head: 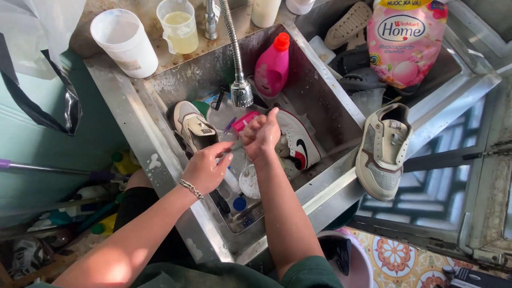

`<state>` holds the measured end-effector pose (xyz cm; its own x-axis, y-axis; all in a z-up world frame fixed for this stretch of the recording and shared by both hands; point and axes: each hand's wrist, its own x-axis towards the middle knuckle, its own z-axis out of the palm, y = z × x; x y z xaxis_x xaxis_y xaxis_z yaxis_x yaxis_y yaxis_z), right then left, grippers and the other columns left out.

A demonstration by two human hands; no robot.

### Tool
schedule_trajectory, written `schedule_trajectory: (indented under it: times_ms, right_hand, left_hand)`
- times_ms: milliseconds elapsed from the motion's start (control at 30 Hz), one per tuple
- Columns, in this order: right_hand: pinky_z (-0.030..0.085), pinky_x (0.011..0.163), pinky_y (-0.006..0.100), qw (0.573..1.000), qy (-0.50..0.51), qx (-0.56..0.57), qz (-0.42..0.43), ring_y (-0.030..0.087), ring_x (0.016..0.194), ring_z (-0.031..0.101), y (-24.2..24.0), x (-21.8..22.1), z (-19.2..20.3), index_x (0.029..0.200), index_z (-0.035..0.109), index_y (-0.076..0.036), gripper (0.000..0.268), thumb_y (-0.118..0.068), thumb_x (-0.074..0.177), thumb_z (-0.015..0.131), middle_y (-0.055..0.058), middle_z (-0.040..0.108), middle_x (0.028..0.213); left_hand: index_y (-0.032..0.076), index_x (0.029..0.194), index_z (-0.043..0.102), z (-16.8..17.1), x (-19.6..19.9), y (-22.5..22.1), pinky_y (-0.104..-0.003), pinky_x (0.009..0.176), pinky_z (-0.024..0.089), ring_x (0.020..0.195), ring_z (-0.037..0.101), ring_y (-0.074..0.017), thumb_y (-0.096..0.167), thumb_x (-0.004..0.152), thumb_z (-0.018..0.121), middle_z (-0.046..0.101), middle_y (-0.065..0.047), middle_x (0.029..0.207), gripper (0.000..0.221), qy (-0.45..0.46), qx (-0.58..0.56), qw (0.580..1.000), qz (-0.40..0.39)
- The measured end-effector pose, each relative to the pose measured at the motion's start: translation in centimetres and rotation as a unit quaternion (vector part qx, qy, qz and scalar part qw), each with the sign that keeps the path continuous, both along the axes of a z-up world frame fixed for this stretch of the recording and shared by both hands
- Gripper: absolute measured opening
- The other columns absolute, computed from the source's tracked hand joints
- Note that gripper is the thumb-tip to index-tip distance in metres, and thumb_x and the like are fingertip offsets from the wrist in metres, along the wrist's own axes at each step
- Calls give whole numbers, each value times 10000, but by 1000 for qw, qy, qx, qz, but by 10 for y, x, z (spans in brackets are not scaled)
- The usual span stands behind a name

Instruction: The person is cleaning white and grey sneakers in a sink, applying soap and scrubbing the soles and sides with a brush before rinsing.

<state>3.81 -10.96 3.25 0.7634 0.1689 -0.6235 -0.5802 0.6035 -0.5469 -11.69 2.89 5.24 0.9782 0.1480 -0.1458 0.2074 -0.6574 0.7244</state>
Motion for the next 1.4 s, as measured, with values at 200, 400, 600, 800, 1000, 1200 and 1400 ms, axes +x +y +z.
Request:
schedule_trajectory:
  times_ms: [200,400,600,800,1000,1200,1400]
  right_hand:
    - [207,439,267,999,-33,-8,5,94,443,305,35,-60,4,697,417,-309,763,-872,1206,499,-79,321,592]
    - [537,1071,591,638,-582,-480,151,472,1278,704,9,-92,-23,1188,722,-189,329,-459,1300,571,133,750,1315]
    - [232,1446,783,682,-480,-530,151,556,1824,265,-65,-32,-13,1951,308,-231,779,-647,1308,453,278,305,1934]
    - [631,1169,693,549,-254,-745,281,573,1455,695,-173,100,-171,1760,541,-105,1111,-530,890,1086,269,587,1583]
    - [545,1352,712,478,-12,-712,514,583,1762,478,-172,121,-191,1927,-5,63,2086,-739,471,1254,484,280,1910]
    - [625,784,848,426,-120,-853,278,530,1181,790,-171,122,-210,1637,589,50,1021,-290,774,1016,286,703,1318]
    - [618,1000,676,486,-100,-830,254,383,1426,618,-117,88,-43,1572,728,-132,787,-290,814,871,145,695,1475]
  left_hand:
    - [55,1929,392,94,3,-37,-619,1514,336,1818,441,-436,822,1203,468,483,-252,1956,1059,69,-378,904,186]
    - [228,1880,517,-14,54,-25,-672,1380,486,1452,746,-434,906,1211,333,816,-169,1413,970,91,-739,649,156]
    - [68,1270,865,-74,70,-28,-504,868,793,1072,900,-371,761,1154,735,909,-187,1228,715,104,-770,586,231]
    - [164,1162,674,-78,85,-31,-248,625,638,801,795,-254,470,1192,851,800,-110,940,356,114,-683,642,330]
    - [230,956,637,-33,94,-28,-227,444,182,515,359,-109,745,1254,570,372,50,676,599,153,-615,683,364]
    - [255,738,395,-28,103,1,-300,438,160,435,293,-164,863,1207,559,259,34,569,786,145,-596,682,398]
    - [204,755,495,-49,138,46,-324,412,279,433,445,-181,473,1166,744,400,-11,578,551,56,-501,762,405]
